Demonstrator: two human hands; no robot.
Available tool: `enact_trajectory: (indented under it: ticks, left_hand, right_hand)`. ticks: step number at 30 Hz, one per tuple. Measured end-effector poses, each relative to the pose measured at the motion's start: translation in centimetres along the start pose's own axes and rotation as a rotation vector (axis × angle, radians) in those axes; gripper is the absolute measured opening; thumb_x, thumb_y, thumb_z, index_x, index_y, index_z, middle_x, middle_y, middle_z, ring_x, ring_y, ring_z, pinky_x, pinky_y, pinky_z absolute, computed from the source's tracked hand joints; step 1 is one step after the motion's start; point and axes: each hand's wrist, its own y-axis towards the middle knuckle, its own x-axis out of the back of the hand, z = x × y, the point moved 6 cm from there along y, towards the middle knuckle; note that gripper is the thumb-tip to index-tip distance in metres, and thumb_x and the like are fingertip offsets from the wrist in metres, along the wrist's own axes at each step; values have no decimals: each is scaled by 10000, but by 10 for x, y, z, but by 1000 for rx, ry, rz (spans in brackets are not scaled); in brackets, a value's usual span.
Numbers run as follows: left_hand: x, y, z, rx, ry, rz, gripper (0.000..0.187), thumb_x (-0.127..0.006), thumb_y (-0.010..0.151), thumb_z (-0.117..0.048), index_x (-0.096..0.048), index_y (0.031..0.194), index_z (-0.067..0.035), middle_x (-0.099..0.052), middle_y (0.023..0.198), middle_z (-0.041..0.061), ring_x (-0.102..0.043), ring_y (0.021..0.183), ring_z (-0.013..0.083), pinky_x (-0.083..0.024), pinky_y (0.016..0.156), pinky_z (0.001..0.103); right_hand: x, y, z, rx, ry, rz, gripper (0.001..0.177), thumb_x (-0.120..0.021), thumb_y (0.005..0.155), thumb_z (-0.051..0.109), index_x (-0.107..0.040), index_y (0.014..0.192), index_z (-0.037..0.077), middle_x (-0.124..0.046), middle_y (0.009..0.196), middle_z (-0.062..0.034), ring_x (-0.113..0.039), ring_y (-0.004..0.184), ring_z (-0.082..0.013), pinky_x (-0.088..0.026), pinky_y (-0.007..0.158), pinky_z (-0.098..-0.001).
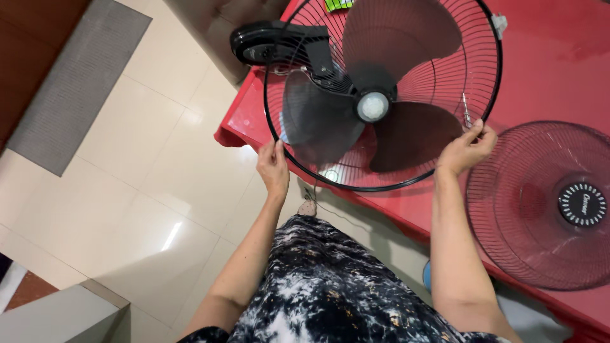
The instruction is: The person uses a screwdriver to tighten a screw on the front fan cage, then aligns and secures the cage onto the fan blades. The person then attaches the rear fan cage and secures it by hand.
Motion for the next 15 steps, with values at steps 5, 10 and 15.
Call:
enact_trajectory:
  ticks: [5,10,15]
  left_hand:
    - [-23,-38,42,295,-481,117,299,-651,1010,-208,-692,1192,25,-737,975,9,-667,851,66,-576,747,233]
    - [-29,-34,58,349,-566,84,281,-685,1014,-199,-721,1142,48,-718,935,23,-653,814,87,-578,730,248]
    - [-27,-37,50,277,-505,28,319,-690,1006,-213,-725,1204,35,-715,893,33,-649,797,76,-582,729,240]
  right_hand:
    - [-2,-2,-16,-24,27,11,221,-640,1104,145,-609,959,-19,-572,853,-72,-524,747,-180,-436,687,-364]
    - [-3,-1,-16,-42,63,14,224,-638,1101,157,-613,951,-7,-580,845,-52,-527,728,-154,-448,680,-345]
    - [-3,-3,-15,-77,91,17,211,-627,1094,156,-629,945,7,-589,830,-26,-508,691,-122,-432,648,-314]
